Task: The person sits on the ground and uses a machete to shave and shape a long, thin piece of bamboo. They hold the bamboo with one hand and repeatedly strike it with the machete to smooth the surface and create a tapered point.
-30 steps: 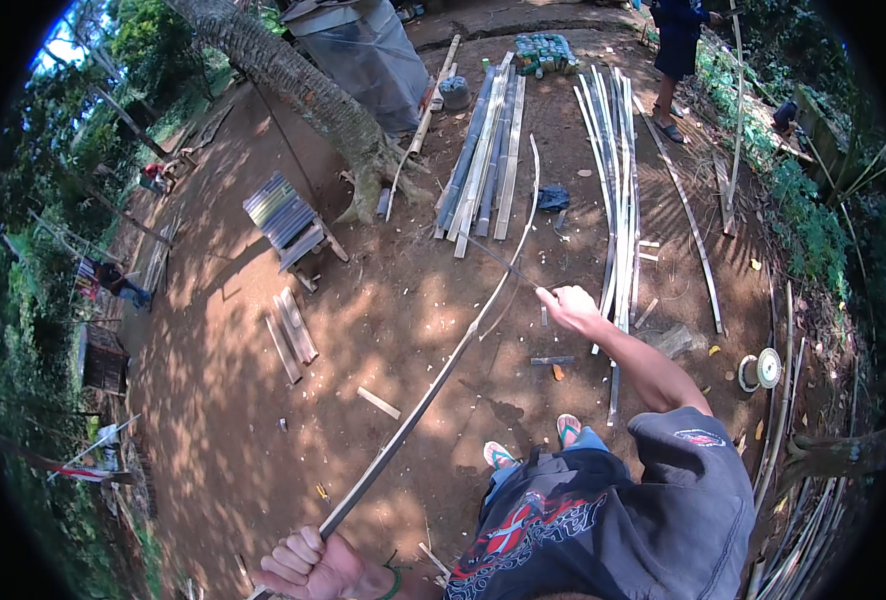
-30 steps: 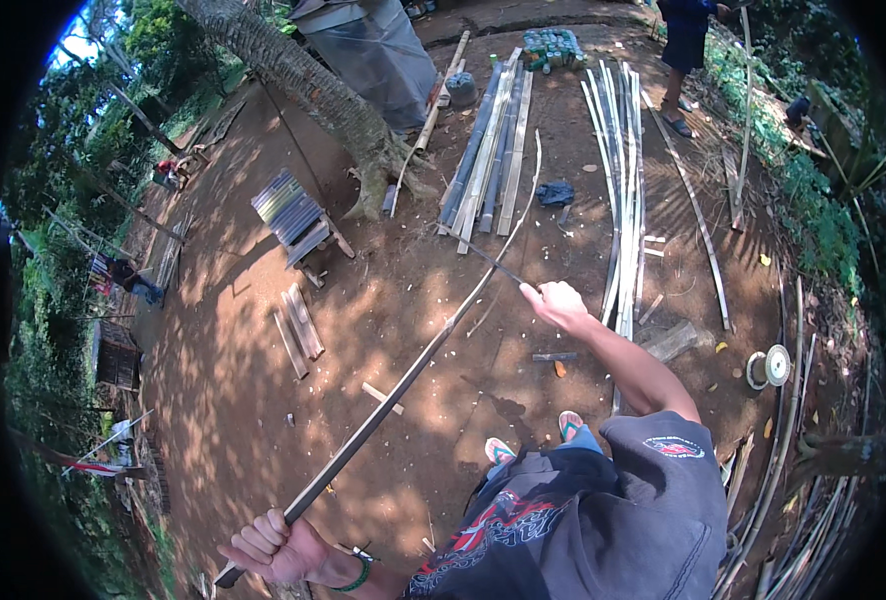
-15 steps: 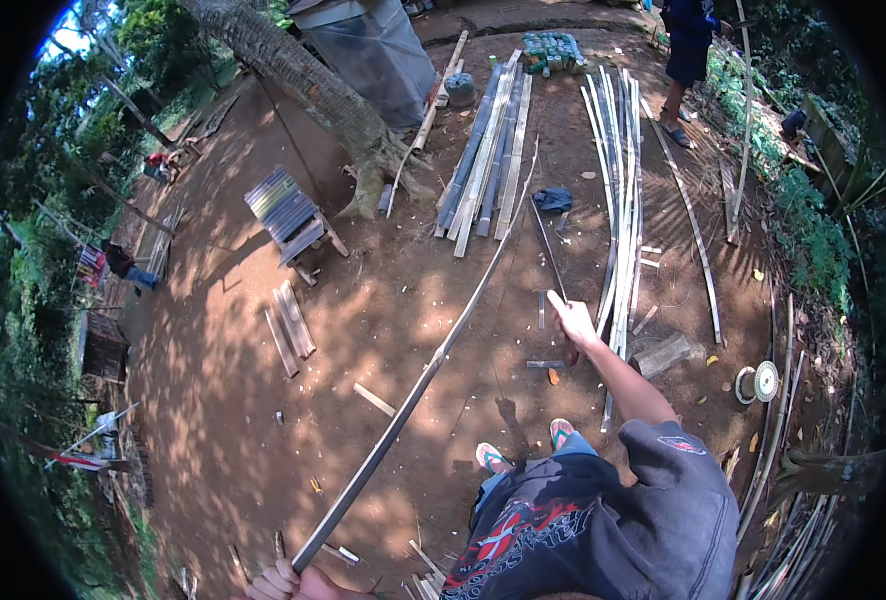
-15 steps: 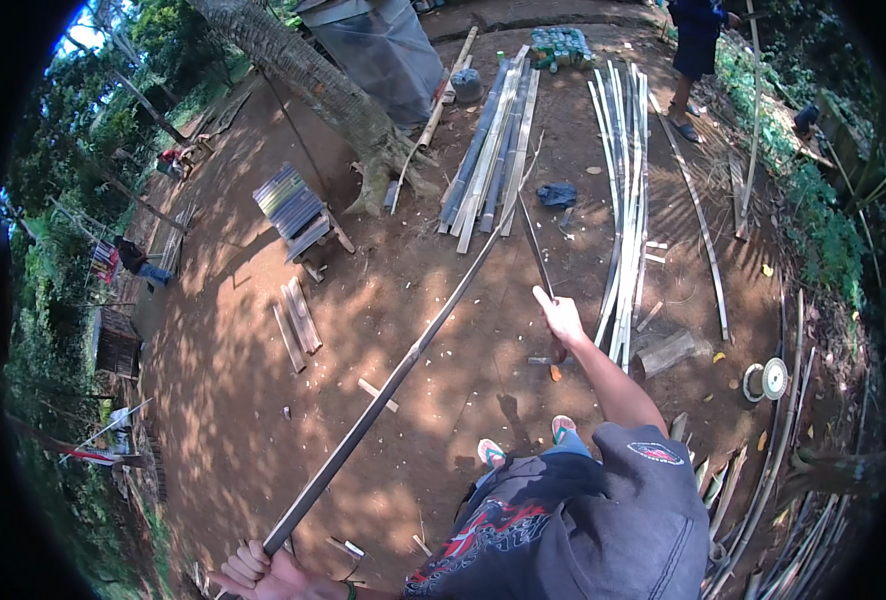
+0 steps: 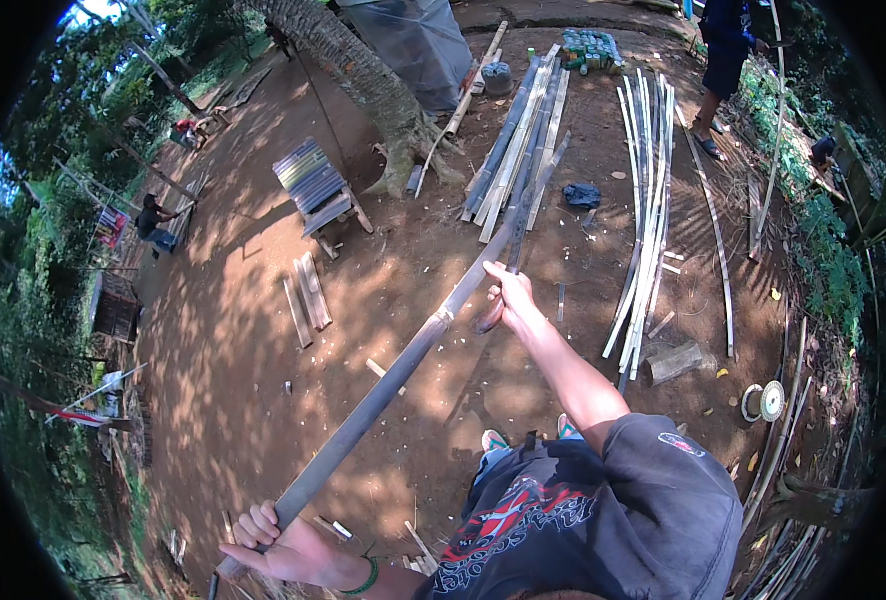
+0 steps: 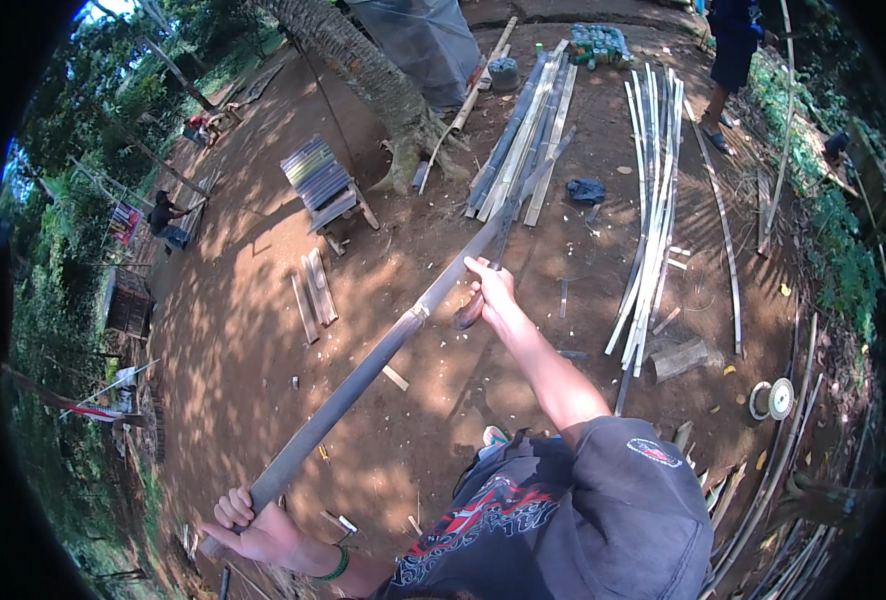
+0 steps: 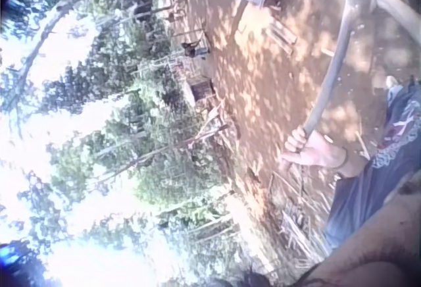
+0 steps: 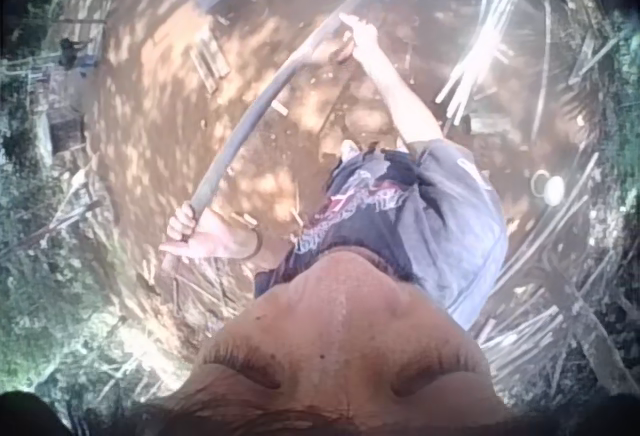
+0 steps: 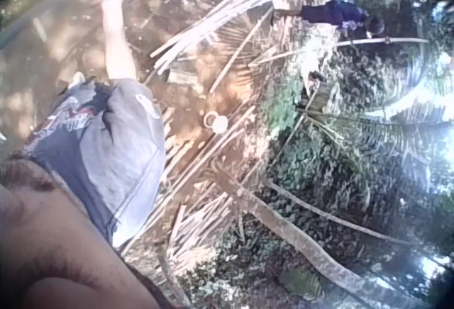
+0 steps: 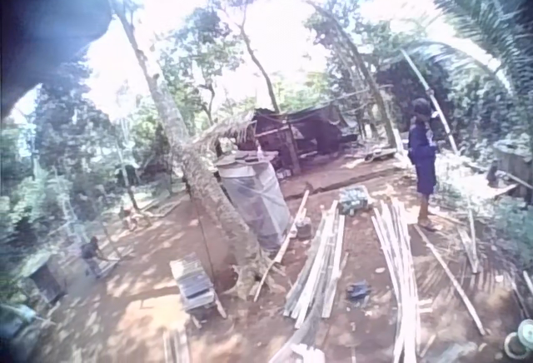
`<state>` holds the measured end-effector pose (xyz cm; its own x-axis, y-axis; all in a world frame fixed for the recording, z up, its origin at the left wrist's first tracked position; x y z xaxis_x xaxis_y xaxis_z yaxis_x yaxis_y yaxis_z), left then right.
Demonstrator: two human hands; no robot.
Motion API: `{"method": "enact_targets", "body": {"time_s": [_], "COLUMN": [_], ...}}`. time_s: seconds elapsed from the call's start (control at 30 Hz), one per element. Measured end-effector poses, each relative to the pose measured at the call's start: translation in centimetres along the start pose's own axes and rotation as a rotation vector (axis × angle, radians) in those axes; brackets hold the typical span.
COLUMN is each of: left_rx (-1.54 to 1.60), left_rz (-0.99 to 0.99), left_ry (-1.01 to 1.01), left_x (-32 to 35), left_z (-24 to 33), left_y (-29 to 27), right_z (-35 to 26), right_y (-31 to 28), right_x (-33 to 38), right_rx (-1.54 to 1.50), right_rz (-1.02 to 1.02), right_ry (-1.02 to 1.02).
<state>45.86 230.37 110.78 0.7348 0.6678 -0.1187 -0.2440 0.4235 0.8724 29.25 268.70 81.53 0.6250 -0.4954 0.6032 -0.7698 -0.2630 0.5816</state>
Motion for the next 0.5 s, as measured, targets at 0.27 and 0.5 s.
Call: {"method": "enact_targets", "body": {"time_s": [0.27,0.5], "left_rx": [-0.084,0.034], "left_rz": [-0.461,-0.74], "left_ry": [0.259,0.172], "left_x": [0.3,-1.3], "left_z": [-2.4,-6.2], "left_y": [0.6,0.9], "right_z": [-1.4,-4.1], "right_y": [3.9,5.9], "right_x": [0.7,3.3], "right_rx": [-0.052,0.136], "right_rz": [0.025,-0.04], "right_ry": [-0.028,-0.168]}}
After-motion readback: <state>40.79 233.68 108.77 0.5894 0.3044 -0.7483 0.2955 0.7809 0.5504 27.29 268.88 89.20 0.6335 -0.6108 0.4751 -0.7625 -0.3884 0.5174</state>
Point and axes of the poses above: each hand's wrist, its own x-axis away from the middle knuckle, its own y-axis out of the palm, z = x × y, the point moved 2 cm from there along -x, towards the middle knuckle, and after that the axes turned 11 degrees about z, right-handed, at the moved point
